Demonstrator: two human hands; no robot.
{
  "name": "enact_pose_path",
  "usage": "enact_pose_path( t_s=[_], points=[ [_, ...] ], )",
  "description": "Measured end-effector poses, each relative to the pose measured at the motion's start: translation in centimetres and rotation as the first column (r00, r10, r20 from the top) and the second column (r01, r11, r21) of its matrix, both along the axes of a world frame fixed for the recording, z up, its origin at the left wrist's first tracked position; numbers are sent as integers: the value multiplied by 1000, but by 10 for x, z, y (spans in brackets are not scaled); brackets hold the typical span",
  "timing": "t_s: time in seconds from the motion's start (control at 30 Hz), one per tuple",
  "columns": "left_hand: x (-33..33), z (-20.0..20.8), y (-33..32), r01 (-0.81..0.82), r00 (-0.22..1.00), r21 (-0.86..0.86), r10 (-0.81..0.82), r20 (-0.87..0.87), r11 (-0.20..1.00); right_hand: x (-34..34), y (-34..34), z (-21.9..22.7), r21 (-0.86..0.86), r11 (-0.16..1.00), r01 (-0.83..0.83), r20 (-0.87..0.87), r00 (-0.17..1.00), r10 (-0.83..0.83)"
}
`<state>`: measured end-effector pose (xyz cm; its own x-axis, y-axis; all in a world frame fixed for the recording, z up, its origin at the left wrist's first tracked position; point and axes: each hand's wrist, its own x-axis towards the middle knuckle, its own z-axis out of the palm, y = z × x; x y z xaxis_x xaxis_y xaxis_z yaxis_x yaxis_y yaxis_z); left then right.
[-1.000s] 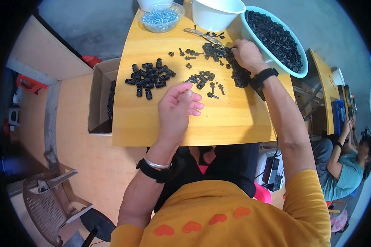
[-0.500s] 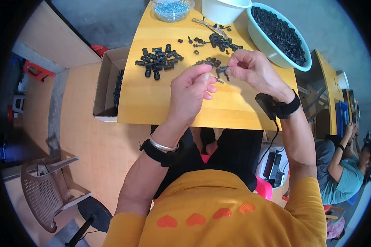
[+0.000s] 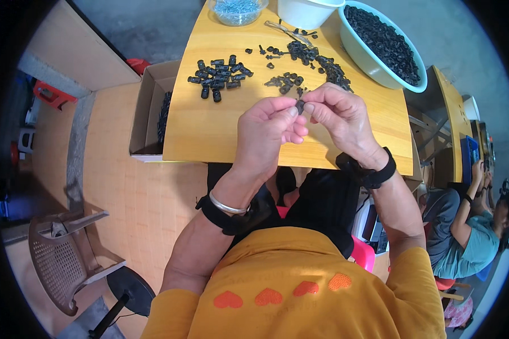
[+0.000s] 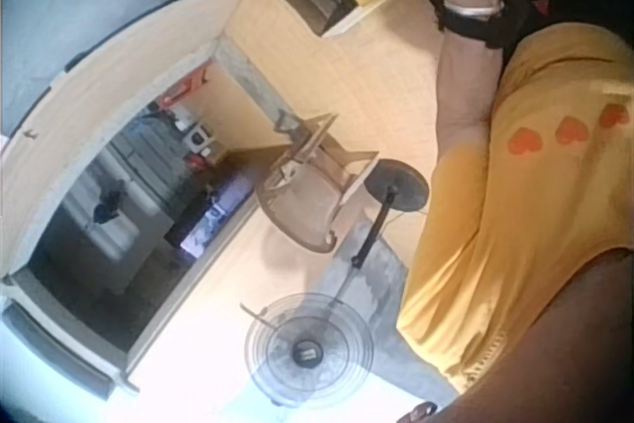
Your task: Assembling small black plastic components by hand.
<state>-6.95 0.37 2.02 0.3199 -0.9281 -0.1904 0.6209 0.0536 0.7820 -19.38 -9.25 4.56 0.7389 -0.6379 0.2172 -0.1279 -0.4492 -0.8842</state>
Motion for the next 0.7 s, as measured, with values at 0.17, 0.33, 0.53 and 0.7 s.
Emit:
enact_pose_path(
  t_s=[0.17,0.33,0.53,0.7],
  points=[
    [-2,0,-3,-31,999,-21,30,-28,999,1,3,1,-337,940,47,13,999,-45],
    [0,-3,-10,36,999,-35,-37,-12,999,4,4,3,-545,836,65,37,998,-54],
    [8,-6,-17,129,982,-23,-124,144,991,3,-4,6,-474,881,4,-31,999,-21],
    [14,-20,-27,-24,916,-112,67,396,993,2,-34,5,-365,930,36,-166,981,-103]
  ],
)
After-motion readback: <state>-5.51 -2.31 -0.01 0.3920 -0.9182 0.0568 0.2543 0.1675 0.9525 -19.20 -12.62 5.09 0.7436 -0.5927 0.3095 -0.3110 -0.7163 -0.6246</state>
